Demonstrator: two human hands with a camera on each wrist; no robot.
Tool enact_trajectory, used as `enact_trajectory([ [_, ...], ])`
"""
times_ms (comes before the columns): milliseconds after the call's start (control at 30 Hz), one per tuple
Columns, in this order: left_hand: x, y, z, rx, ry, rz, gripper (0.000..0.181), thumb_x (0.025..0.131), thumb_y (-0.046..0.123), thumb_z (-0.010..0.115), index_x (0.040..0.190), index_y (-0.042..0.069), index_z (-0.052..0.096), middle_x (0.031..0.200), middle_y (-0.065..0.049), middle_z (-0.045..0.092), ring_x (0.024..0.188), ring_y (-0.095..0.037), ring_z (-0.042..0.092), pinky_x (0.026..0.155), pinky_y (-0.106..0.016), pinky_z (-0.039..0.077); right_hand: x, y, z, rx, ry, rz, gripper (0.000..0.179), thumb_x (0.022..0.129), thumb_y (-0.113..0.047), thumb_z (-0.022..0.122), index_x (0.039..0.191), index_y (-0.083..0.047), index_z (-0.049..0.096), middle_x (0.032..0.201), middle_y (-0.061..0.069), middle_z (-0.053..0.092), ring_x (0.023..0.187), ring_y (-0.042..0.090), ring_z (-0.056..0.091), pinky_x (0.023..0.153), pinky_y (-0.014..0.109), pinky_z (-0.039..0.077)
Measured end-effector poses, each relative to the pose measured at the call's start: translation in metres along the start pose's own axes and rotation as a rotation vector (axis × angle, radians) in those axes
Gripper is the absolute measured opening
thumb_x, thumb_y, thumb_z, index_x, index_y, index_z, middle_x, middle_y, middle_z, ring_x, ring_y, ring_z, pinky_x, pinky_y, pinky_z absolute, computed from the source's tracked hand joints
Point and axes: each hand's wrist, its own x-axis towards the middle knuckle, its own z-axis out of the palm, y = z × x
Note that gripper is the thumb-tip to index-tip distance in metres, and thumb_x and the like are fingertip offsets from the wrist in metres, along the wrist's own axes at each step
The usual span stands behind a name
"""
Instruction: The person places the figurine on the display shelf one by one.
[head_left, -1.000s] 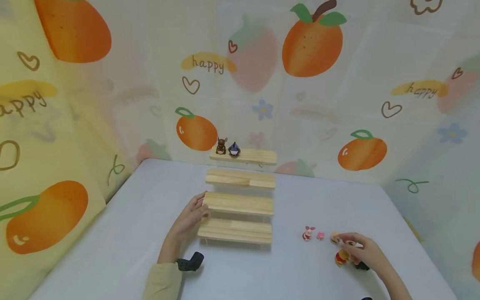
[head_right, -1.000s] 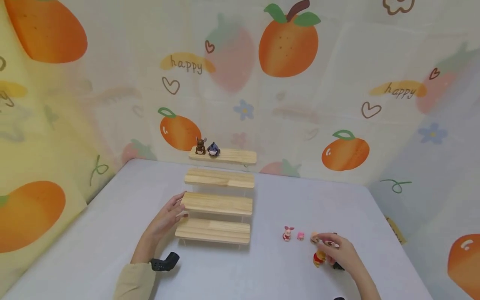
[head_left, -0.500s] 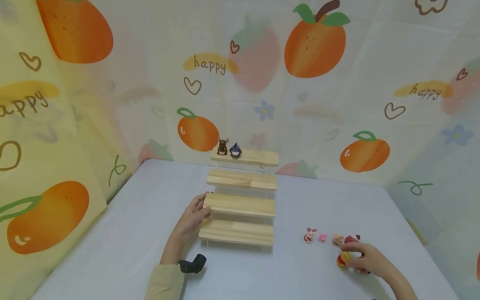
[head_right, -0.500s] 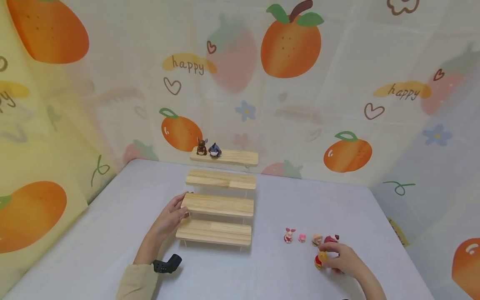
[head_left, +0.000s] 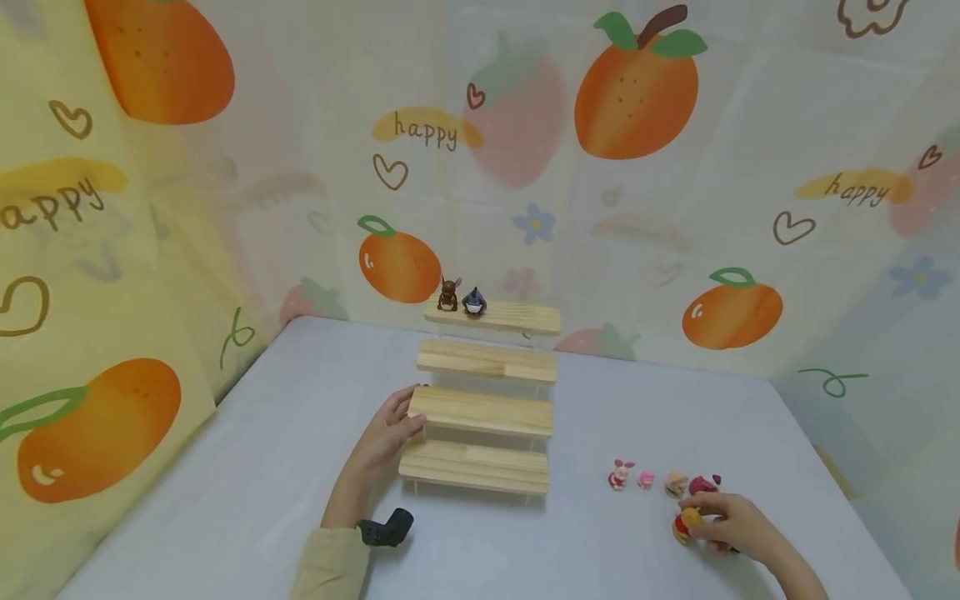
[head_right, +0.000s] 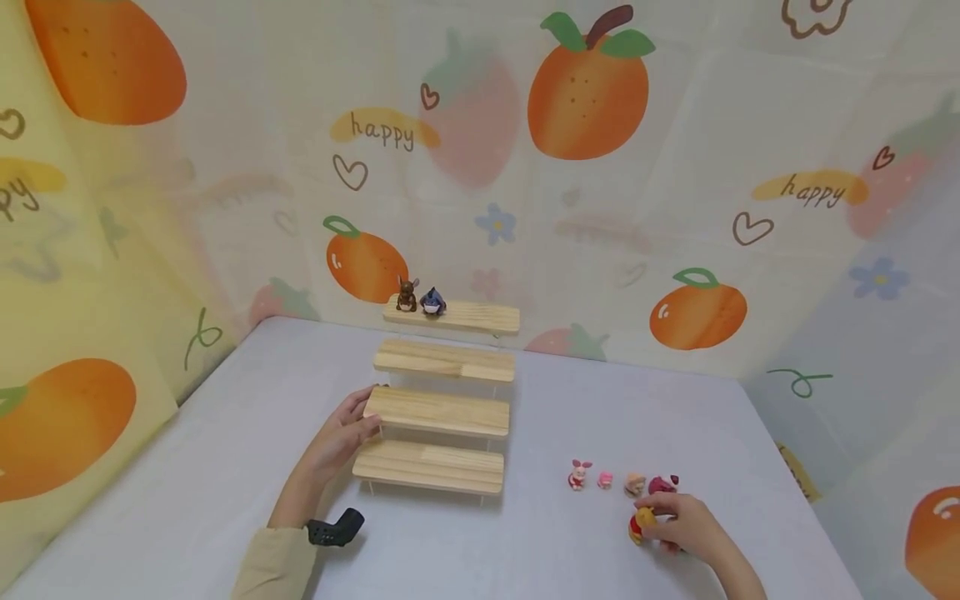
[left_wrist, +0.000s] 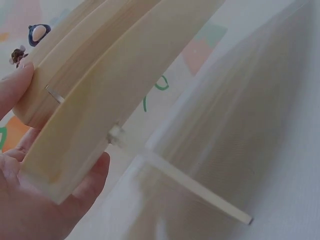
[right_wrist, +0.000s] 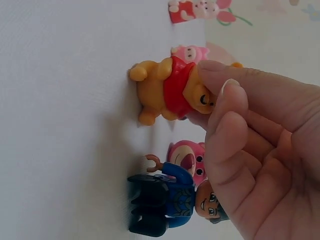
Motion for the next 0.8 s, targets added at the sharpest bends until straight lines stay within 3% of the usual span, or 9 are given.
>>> enact_trajectory([
  [167,0.000,0.000,0.001,0.019,0.043,-0.016,0.056,0.085,-0.002,0.056,0.135,0.003,0.031,0.136,-0.017,0.035,0.113,-0.024,0.044,0.088,-0.034,0.036,0.000,0.002,0.003,0.003,0.038,-0.023,0.041,0.077,-0.020,0.069,0.106,0.007,0.059,0.092,0.017,0.060,0.049,0.017,0.048,0.046,0.026,0.041],
  [267,-0.001,-0.001,0.002,-0.005,0.037,-0.020,0.055,0.085,-0.004,0.054,0.135,0.002,0.030,0.136,-0.018,0.035,0.113,-0.024,0.043,0.089,-0.034,0.035,-0.002,0.004,0.004,-0.009,0.067,-0.022,0.044,0.078,-0.022,0.068,0.107,0.009,0.058,0.090,0.015,0.060,0.049,0.016,0.047,0.047,0.025,0.041],
  [500,0.000,-0.001,0.003,-0.016,0.012,-0.021,0.056,0.085,-0.002,0.054,0.135,0.001,0.028,0.135,-0.020,0.034,0.112,-0.024,0.043,0.091,-0.037,0.034,-0.002,0.003,0.009,-0.015,0.144,0.031,0.046,0.078,-0.024,0.068,0.109,0.009,0.057,0.062,0.003,0.052,0.047,0.015,0.047,0.045,0.025,0.040],
  [800,-0.001,0.002,0.001,-0.011,0.033,-0.053,0.058,0.083,0.002,0.059,0.135,0.006,0.032,0.134,-0.016,0.037,0.113,-0.026,0.042,0.091,-0.036,0.034,0.002,-0.015,0.014,0.002,0.255,0.057,0.049,0.080,-0.025,0.066,0.113,0.010,0.054,0.060,0.005,0.054,0.048,0.017,0.048,0.046,0.028,0.042],
])
